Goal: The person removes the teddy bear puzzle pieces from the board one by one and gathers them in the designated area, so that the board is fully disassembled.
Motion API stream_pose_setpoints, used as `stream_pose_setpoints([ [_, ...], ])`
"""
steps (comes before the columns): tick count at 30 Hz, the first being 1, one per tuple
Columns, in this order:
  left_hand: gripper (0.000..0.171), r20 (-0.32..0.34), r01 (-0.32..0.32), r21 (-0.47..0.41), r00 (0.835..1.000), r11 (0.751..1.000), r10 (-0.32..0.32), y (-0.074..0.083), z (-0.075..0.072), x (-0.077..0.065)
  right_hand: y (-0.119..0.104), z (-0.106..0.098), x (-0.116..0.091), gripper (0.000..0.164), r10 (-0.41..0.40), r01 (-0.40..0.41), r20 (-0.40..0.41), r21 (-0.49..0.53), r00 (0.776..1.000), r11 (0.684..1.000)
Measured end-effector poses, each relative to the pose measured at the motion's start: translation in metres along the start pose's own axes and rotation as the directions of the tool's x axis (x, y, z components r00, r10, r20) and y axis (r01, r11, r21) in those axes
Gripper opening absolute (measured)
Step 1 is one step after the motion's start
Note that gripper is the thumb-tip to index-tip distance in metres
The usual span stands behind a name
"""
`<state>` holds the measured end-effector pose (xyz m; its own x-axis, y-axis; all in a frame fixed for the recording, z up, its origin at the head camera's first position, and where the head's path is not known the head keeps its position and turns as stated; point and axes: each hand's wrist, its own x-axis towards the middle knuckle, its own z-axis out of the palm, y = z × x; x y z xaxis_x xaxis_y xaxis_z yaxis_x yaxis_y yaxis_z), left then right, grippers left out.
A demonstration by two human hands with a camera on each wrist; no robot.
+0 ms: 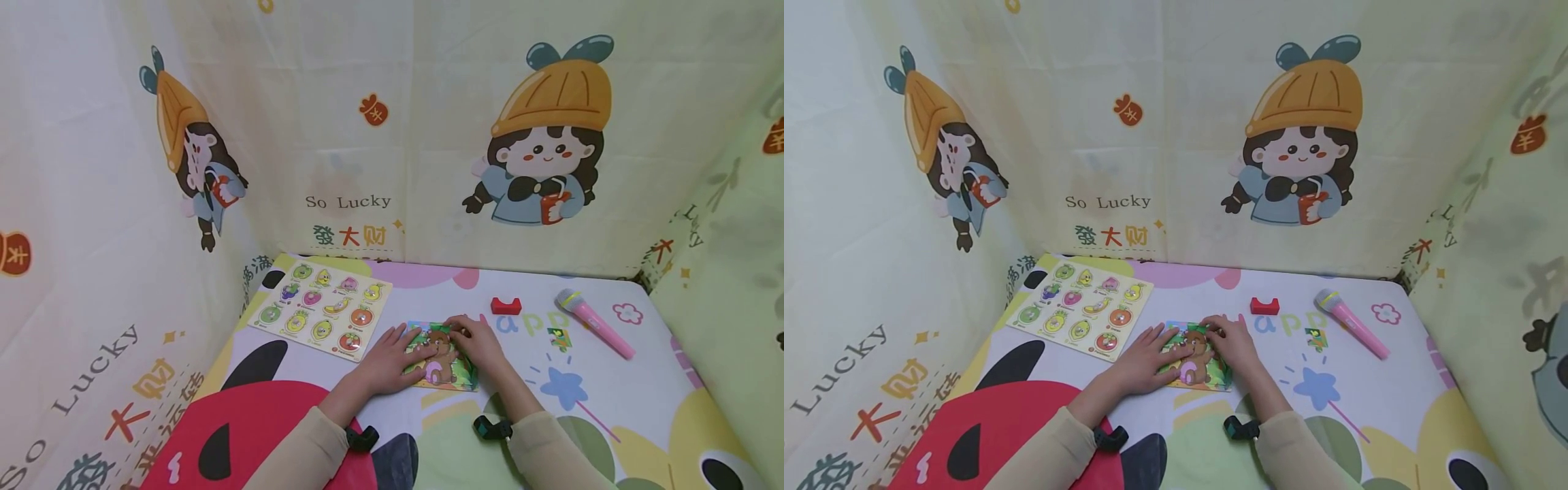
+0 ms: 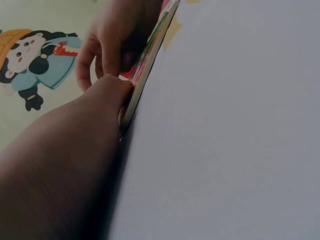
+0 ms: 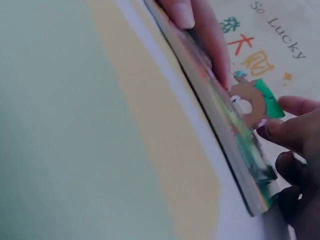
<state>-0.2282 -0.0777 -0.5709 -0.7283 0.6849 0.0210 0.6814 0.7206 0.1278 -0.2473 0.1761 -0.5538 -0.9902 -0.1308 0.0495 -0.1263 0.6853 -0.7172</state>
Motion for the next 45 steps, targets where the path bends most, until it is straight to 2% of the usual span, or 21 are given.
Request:
stream_pose_setpoints([
  [6, 0.053, 0.015, 0.006, -0.013, 1.0, 1.0, -0.006, 0.001, -0.002, -0.001, 0.001, 0.001, -0.002, 0.022, 0.071, -0.065, -0.072, 0.073, 0.995, 0.995],
  [15, 0.053, 0.018, 0.009, -0.014, 1.0, 1.0, -0.009, 0.002, -0.003, -0.001, 0.003, -0.003, 0.001, 0.029, 0.109, -0.109, 0.009, 0.071, 0.994, 0.991],
  [23, 0.054, 0.008, 0.007, 0.001, 1.0, 1.0, -0.007, 0.002, -0.002, -0.001, 0.002, -0.004, 0.001, 0.039, 0.068, -0.075, 0.105, 0.06, 0.992, 0.995],
  [28, 0.053, 0.003, 0.007, -0.001, 1.0, 1.0, -0.007, 0.002, -0.002, -0.002, -0.001, 0.0, 0.004, 0.049, 0.052, -0.055, 0.112, 0.029, 0.992, 0.998],
  [33, 0.053, -0.003, 0.01, -0.016, 1.0, 1.0, -0.01, 0.002, -0.003, -0.002, -0.005, 0.0, 0.004, 0.049, 0.071, -0.072, 0.109, 0.01, 0.992, 0.997],
  [38, 0.053, -0.003, 0.011, -0.023, 1.0, 1.0, -0.011, 0.002, -0.002, -0.001, -0.003, -0.008, 0.004, 0.047, 0.061, -0.065, 0.134, 0.027, 0.989, 0.998],
  [42, 0.053, 0.001, 0.008, -0.015, 1.0, 1.0, -0.008, 0.001, -0.001, -0.001, 0.0, -0.019, 0.003, 0.047, 0.018, -0.026, 0.129, 0.059, 0.992, 0.998],
  [45, 0.053, 0.005, 0.005, -0.012, 1.0, 1.0, -0.005, 0.001, 0.0, -0.001, 0.003, -0.028, 0.002, 0.047, 0.025, -0.034, 0.125, 0.072, 0.992, 0.997],
])
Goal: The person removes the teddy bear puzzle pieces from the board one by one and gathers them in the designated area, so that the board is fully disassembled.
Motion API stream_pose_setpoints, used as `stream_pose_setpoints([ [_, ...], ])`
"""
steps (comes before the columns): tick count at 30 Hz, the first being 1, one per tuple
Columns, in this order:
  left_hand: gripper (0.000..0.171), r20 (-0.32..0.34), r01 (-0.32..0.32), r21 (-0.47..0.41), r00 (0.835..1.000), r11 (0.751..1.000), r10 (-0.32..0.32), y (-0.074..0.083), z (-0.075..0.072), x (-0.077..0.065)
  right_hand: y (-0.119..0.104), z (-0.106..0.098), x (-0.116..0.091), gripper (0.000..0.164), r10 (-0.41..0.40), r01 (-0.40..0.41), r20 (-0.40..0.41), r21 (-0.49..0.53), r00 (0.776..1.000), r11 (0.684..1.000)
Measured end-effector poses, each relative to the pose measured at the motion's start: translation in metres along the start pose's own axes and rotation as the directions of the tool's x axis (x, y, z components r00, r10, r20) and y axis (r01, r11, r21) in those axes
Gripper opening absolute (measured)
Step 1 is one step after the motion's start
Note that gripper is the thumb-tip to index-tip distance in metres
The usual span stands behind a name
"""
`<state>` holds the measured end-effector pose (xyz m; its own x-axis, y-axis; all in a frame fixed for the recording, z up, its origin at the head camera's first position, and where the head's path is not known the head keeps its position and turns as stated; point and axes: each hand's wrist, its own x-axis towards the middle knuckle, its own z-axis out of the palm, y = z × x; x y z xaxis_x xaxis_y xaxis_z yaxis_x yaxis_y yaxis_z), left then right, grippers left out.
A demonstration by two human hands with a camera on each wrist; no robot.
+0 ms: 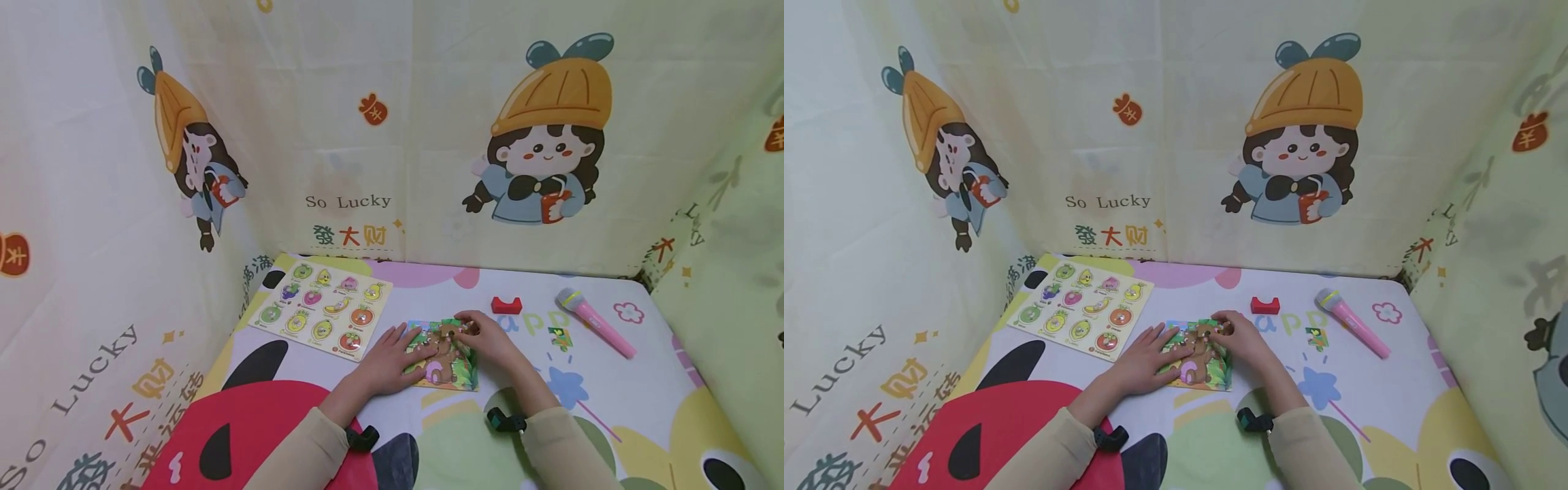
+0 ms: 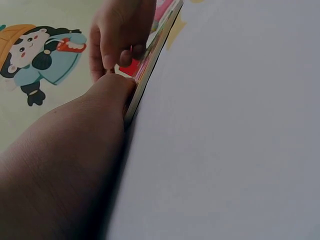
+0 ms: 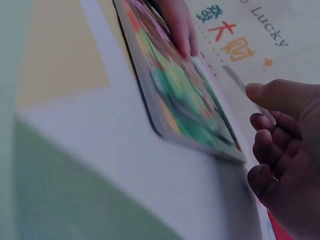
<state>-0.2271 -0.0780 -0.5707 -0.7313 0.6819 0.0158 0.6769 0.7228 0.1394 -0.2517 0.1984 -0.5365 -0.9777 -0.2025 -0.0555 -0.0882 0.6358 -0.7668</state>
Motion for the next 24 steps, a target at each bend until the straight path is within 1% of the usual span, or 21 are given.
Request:
stream_pose_setpoints([
  [4, 0.053, -0.002, 0.001, -0.003, 1.0, 1.0, -0.001, 0.001, -0.001, 0.0, 0.008, -0.019, -0.003, 0.047, 0.022, -0.022, -0.004, -0.015, 1.0, 1.0],
  [8, 0.053, -0.002, 0.007, -0.013, 1.0, 1.0, -0.007, 0.002, -0.003, 0.0, 0.023, -0.043, -0.007, 0.05, 0.026, -0.027, -0.021, -0.052, 0.999, 0.998],
  [13, 0.054, -0.002, 0.006, -0.017, 1.0, 1.0, -0.006, 0.002, -0.003, -0.001, 0.048, -0.073, -0.016, 0.054, 0.043, -0.048, -0.045, -0.133, 0.998, 0.99],
  [16, 0.054, -0.014, 0.0, -0.012, 1.0, 1.0, 0.0, 0.001, -0.002, 0.0, 0.062, -0.089, -0.023, 0.057, 0.077, -0.083, -0.047, -0.133, 0.996, 0.988],
  [20, 0.054, -0.026, -0.007, -0.013, 1.0, 1.0, 0.007, 0.0, -0.001, 0.0, 0.075, -0.105, -0.034, 0.06, 0.131, -0.135, -0.038, -0.128, 0.991, 0.983],
  [24, 0.054, -0.022, -0.004, -0.018, 1.0, 1.0, 0.004, 0.001, 0.0, 0.0, 0.084, -0.115, -0.041, 0.058, 0.123, -0.127, -0.033, -0.159, 0.992, 0.979],
])
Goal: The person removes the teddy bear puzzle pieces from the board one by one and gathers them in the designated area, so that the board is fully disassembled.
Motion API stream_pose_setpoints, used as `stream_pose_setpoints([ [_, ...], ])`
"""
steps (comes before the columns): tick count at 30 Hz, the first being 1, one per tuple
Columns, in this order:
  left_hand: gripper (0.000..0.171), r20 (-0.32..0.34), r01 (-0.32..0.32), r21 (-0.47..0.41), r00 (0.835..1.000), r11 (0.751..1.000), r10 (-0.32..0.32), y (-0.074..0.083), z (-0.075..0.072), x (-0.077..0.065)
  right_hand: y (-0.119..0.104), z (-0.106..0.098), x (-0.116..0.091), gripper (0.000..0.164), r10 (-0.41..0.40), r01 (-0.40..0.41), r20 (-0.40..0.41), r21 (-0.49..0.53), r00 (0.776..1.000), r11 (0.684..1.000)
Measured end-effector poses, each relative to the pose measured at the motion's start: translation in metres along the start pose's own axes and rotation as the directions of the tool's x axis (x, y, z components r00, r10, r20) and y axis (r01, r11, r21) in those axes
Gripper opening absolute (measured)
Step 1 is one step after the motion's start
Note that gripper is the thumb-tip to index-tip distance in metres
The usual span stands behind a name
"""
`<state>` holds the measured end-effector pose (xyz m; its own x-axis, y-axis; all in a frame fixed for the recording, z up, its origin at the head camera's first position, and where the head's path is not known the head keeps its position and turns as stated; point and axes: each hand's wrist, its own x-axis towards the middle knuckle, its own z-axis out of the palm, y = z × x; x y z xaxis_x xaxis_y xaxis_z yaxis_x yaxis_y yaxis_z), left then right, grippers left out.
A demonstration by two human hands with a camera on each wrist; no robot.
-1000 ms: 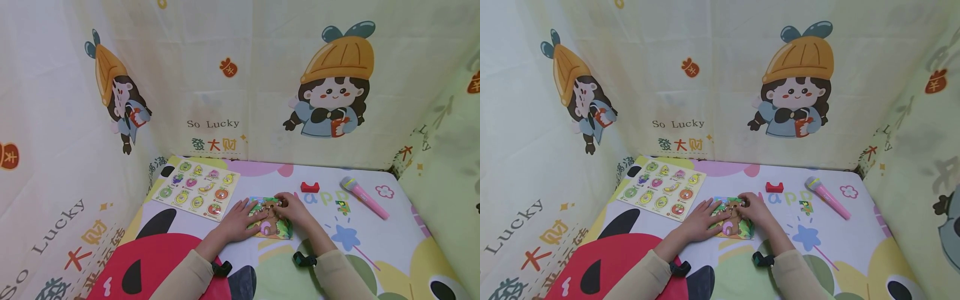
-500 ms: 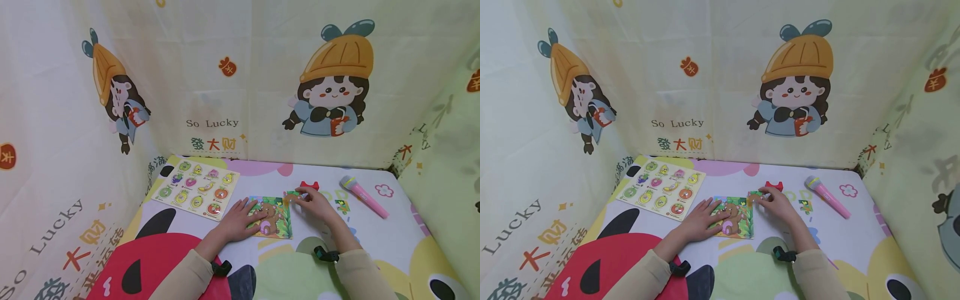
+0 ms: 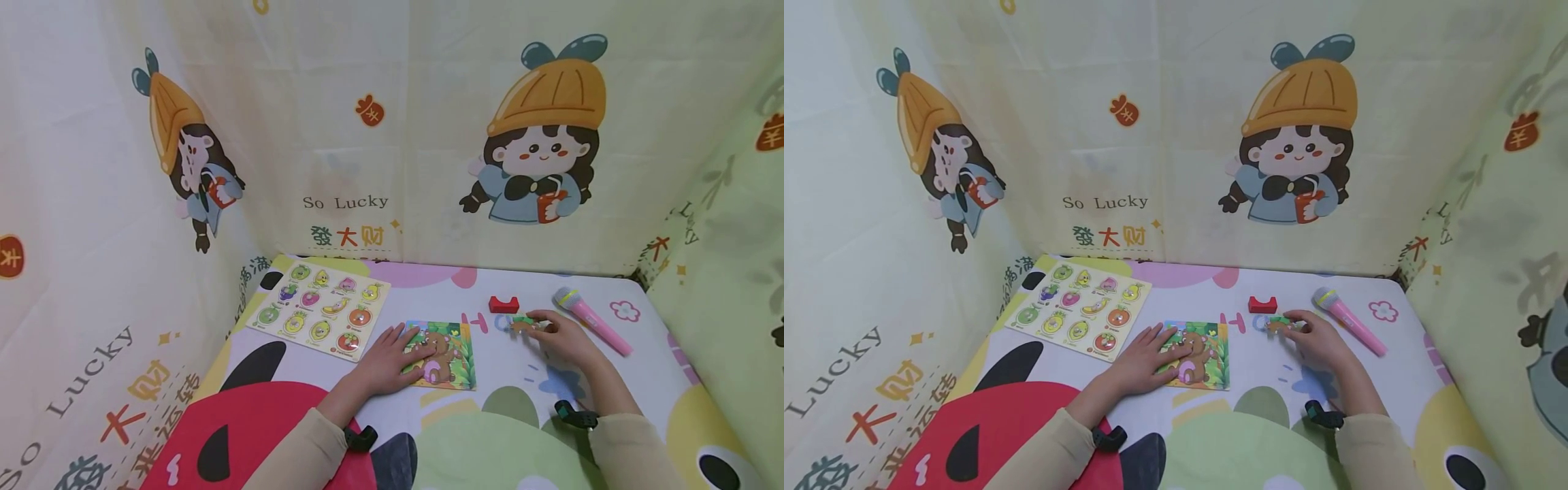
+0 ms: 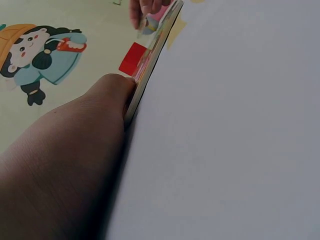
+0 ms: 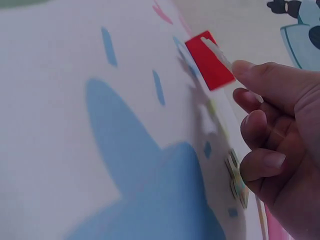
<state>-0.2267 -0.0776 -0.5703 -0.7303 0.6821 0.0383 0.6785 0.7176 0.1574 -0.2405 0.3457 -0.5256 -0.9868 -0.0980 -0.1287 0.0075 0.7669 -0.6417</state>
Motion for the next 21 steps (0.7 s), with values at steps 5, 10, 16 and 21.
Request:
stream_pose_setpoints([
  [5, 0.055, 0.005, 0.003, 0.004, 1.0, 1.0, -0.003, 0.0, 0.001, 0.0, 0.012, -0.003, -0.003, 0.055, -0.033, 0.033, 0.006, -0.037, 0.999, 0.999],
  [10, 0.054, 0.003, 0.001, 0.015, 1.0, 1.0, -0.001, 0.001, 0.001, -0.001, 0.017, -0.003, -0.003, 0.053, -0.04, 0.041, 0.014, -0.069, 0.999, 0.997],
  [16, 0.055, 0.005, 0.001, 0.024, 1.0, 1.0, -0.002, 0.0, 0.002, -0.001, 0.017, -0.003, 0.0, 0.048, -0.073, 0.075, 0.024, -0.106, 0.997, 0.992],
  [21, 0.055, 0.01, 0.011, 0.014, 1.0, 1.0, -0.011, 0.0, 0.002, 0.0, 0.013, -0.001, 0.003, 0.044, -0.14, 0.14, 0.016, -0.141, 0.99, 0.98],
])
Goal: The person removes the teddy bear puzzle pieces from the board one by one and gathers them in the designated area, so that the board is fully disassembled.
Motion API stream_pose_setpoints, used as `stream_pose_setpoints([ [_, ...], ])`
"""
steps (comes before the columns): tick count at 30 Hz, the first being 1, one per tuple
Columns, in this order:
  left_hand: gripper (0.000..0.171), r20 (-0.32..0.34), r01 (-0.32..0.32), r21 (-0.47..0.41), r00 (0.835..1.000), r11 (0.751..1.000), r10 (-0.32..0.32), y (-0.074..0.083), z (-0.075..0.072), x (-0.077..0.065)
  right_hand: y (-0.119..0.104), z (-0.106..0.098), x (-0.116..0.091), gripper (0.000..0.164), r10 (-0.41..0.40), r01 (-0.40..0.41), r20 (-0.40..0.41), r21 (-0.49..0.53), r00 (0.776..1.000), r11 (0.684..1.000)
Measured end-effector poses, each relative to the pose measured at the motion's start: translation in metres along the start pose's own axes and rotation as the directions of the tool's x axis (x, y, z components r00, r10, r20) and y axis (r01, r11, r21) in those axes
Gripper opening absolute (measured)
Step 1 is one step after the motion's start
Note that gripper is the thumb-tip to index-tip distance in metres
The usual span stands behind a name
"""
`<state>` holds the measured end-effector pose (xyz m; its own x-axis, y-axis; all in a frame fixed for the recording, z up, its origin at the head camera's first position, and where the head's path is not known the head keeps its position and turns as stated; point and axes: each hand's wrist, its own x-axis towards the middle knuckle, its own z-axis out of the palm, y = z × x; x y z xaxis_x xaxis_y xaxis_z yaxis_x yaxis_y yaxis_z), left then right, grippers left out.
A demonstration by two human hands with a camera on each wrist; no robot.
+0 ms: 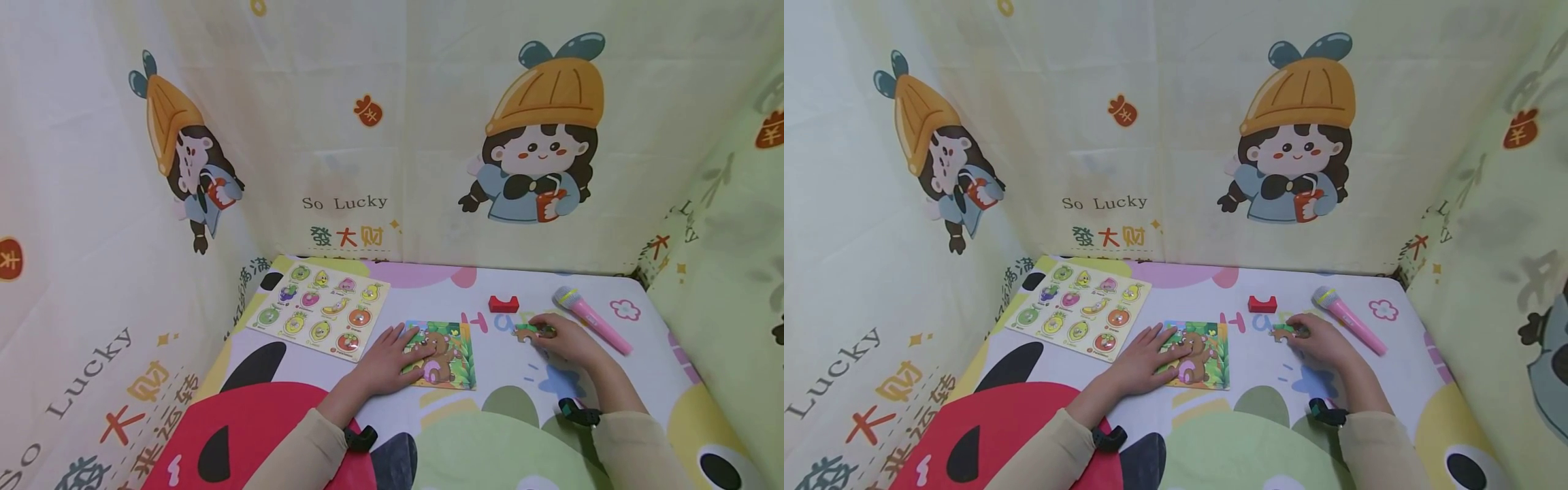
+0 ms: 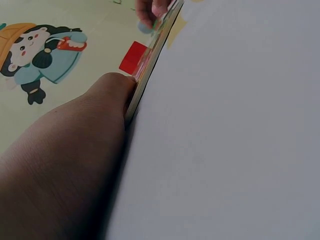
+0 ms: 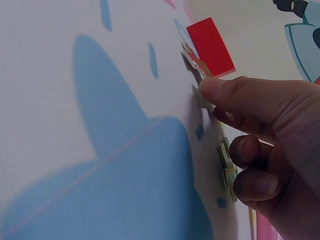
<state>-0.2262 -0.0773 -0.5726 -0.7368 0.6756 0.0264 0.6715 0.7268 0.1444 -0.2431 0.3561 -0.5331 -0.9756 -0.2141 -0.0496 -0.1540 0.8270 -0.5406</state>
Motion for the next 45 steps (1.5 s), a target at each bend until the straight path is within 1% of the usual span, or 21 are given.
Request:
stream_pose_setpoints([
  [3, 0.055, 0.004, 0.005, -0.009, 1.0, 1.0, -0.005, 0.0, 0.001, 0.001, -0.002, 0.001, 0.001, 0.04, -0.037, 0.036, -0.007, -0.016, 0.999, 0.999],
  [6, 0.055, 0.006, 0.005, -0.009, 1.0, 1.0, -0.005, 0.0, 0.001, 0.001, -0.003, 0.002, 0.002, 0.037, -0.046, 0.046, 0.005, -0.048, 0.999, 0.998],
  [10, 0.054, -0.011, -0.002, -0.007, 1.0, 1.0, 0.002, 0.0, 0.001, 0.001, -0.004, 0.002, 0.004, 0.039, -0.012, 0.014, 0.041, -0.069, 0.999, 0.997],
  [14, 0.052, -0.028, -0.011, -0.005, 1.0, 1.0, 0.011, 0.0, 0.001, 0.001, -0.008, 0.0, 0.004, 0.042, 0.023, -0.017, 0.077, -0.069, 0.997, 0.997],
  [17, 0.052, -0.029, -0.013, -0.002, 1.0, 1.0, 0.013, 0.001, 0.001, 0.001, -0.015, -0.001, 0.005, 0.046, 0.018, -0.011, 0.079, -0.083, 0.997, 0.996],
  [22, 0.053, -0.025, -0.012, 0.0, 1.0, 1.0, 0.012, 0.001, 0.0, 0.0, -0.038, 0.001, 0.009, 0.05, 0.007, -0.002, 0.061, -0.085, 0.998, 0.996],
  [24, 0.055, -0.021, -0.011, -0.004, 1.0, 1.0, 0.011, 0.0, 0.0, 0.0, -0.048, 0.003, 0.013, 0.049, 0.0, 0.003, 0.052, -0.064, 0.999, 0.998],
  [28, 0.058, -0.017, -0.012, -0.031, 1.0, 0.999, 0.011, 0.0, 0.0, -0.001, -0.062, 0.014, 0.023, 0.046, -0.058, 0.059, 0.037, -0.022, 0.998, 0.998],
  [31, 0.059, -0.021, -0.01, -0.061, 1.0, 0.998, 0.008, -0.001, -0.001, -0.003, -0.075, 0.025, 0.029, 0.045, -0.082, 0.081, 0.038, 0.011, 0.996, 0.997],
  [34, 0.058, -0.026, -0.007, -0.073, 1.0, 0.997, 0.005, 0.0, 0.0, -0.007, -0.087, 0.035, 0.034, 0.043, -0.113, 0.112, 0.048, 0.023, 0.992, 0.993],
  [40, 0.053, -0.047, -0.006, -0.063, 0.999, 0.998, 0.003, 0.001, 0.0, -0.02, -0.112, 0.048, 0.042, 0.038, -0.139, 0.135, 0.069, 0.068, 0.988, 0.989],
  [45, 0.053, -0.055, -0.012, -0.067, 0.998, 0.998, 0.009, 0.002, -0.002, -0.027, -0.132, 0.06, 0.052, 0.034, -0.218, 0.21, 0.091, 0.085, 0.972, 0.974],
])
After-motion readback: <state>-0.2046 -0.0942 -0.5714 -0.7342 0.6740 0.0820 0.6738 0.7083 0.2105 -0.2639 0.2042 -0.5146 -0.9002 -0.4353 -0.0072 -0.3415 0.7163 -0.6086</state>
